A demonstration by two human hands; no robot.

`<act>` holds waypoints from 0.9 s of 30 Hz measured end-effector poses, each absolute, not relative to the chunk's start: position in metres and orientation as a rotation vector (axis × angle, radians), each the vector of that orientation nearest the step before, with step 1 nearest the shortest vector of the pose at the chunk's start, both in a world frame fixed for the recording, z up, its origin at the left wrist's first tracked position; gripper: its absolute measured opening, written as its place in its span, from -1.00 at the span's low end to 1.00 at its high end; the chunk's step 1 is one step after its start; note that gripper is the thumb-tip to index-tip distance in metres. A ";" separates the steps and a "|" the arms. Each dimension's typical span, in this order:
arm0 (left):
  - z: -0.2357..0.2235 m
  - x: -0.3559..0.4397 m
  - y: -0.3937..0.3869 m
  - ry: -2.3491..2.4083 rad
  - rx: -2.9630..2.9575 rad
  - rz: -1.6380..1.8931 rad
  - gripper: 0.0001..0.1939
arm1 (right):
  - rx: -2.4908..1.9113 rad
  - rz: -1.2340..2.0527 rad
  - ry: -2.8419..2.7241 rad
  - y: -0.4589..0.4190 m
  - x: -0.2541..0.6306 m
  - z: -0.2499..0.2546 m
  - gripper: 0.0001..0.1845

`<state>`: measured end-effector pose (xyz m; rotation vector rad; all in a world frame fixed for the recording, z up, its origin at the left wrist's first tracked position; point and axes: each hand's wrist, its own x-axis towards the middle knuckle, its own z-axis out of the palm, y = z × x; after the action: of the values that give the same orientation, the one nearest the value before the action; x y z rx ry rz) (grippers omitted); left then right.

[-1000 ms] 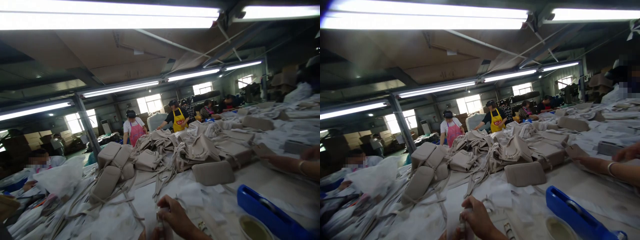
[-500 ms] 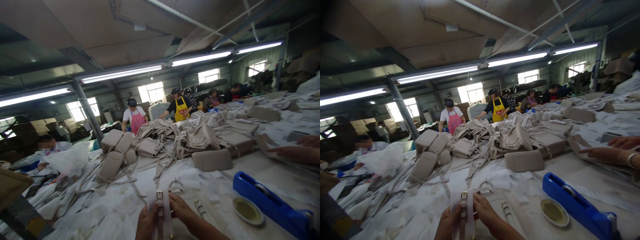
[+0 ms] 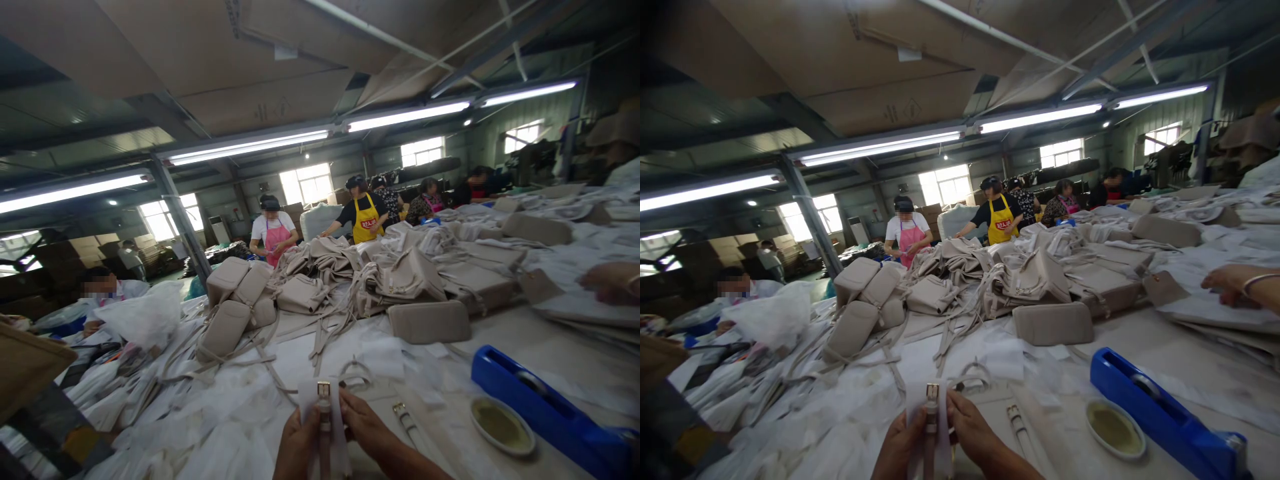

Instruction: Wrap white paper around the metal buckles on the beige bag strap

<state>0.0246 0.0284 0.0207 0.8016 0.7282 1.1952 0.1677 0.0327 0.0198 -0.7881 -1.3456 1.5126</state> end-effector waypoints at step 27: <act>0.036 0.012 0.027 0.794 0.977 0.981 -0.55 | -1.124 0.872 -1.494 0.024 0.177 0.052 -0.84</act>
<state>0.0122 0.0267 0.0358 0.9767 0.7936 0.9813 0.1768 0.0242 0.0524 -1.1243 -1.4939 0.8723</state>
